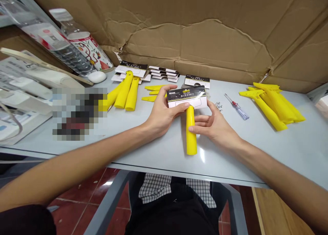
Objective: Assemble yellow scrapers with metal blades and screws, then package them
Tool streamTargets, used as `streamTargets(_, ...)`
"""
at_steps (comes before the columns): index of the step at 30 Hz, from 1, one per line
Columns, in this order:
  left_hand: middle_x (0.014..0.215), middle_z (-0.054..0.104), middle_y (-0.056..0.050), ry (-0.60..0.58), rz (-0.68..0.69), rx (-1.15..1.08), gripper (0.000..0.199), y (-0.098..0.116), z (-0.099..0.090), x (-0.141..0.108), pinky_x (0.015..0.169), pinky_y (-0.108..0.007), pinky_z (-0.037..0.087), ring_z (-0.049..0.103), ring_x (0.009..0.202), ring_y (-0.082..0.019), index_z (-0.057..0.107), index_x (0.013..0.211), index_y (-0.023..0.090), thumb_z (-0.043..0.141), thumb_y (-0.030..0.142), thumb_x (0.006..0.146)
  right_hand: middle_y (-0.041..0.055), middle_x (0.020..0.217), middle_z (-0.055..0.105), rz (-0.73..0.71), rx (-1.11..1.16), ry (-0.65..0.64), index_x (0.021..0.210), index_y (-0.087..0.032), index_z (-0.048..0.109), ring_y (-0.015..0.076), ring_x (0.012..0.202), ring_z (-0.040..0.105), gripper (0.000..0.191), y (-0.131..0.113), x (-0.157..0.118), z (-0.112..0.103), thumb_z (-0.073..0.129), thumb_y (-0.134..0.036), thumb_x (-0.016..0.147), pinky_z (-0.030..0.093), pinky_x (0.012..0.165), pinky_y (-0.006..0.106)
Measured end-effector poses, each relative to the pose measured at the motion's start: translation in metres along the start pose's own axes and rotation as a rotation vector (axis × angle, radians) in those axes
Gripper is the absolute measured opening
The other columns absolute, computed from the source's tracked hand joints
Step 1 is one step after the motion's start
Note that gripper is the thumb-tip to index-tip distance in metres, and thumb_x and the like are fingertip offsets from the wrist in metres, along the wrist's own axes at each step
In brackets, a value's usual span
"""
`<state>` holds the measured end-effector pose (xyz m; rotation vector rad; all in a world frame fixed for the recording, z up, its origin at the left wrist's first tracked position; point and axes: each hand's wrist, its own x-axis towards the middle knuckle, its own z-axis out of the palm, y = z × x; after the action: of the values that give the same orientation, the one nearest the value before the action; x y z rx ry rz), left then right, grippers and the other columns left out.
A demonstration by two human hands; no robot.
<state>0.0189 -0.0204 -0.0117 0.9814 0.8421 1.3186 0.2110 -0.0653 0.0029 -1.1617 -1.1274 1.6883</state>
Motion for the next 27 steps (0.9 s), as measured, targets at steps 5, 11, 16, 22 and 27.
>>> streamTargets(5,0.128,0.07,-0.005,-0.025,-0.059,-0.049,0.086,0.002,0.001,0.0,0.109,-0.054,0.06,0.072,0.119,-0.028,0.053,0.133,0.03,0.1,0.017,0.063,0.0003,0.104,0.077,-0.045,-0.025,-0.013,0.174,-0.042,0.005,0.0278,0.096,0.079,0.146,0.002,-0.001,-0.003,0.099,-0.016,0.065,0.064,0.102,0.058)
streamTargets(11,0.133,0.069,-0.004,-0.063,-0.102,-0.077,0.089,0.003,0.002,-0.002,0.11,-0.052,0.06,0.071,0.121,-0.026,0.052,0.137,0.032,0.098,0.013,0.064,0.0039,0.117,0.079,-0.116,-0.031,-0.088,0.174,-0.047,-0.009,0.0282,0.103,0.08,0.144,0.0,-0.003,-0.005,0.095,-0.025,0.078,0.063,0.105,0.059)
streamTargets(16,0.13,0.07,-0.004,-0.04,-0.064,-0.056,0.076,0.005,0.001,0.002,0.108,-0.052,0.06,0.071,0.122,-0.027,0.055,0.133,0.031,0.094,0.015,0.07,0.0062,0.124,0.078,-0.14,-0.079,-0.068,0.177,-0.043,-0.002,0.0295,0.11,0.078,0.136,-0.003,-0.004,-0.003,0.092,-0.026,0.081,0.062,0.109,0.059)
streamTargets(22,0.119,0.073,-0.004,0.011,-0.017,0.058,0.052,0.01,-0.005,0.011,0.1,-0.051,0.062,0.071,0.115,-0.026,0.061,0.119,0.029,0.088,0.02,0.077,0.0044,0.113,0.076,-0.087,-0.089,-0.002,0.178,-0.038,0.001,0.0271,0.099,0.078,0.142,0.0,-0.002,-0.004,0.095,-0.021,0.073,0.064,0.104,0.055)
streamTargets(27,0.104,0.073,-0.004,0.075,0.006,0.133,0.056,0.012,-0.013,0.022,0.1,-0.051,0.06,0.071,0.106,-0.027,0.06,0.121,0.025,0.088,0.017,0.073,0.0005,0.106,0.07,-0.122,-0.239,-0.039,0.173,-0.043,0.016,0.0228,0.089,0.073,0.12,-0.003,-0.006,-0.005,0.089,-0.023,0.08,0.066,0.092,0.05)
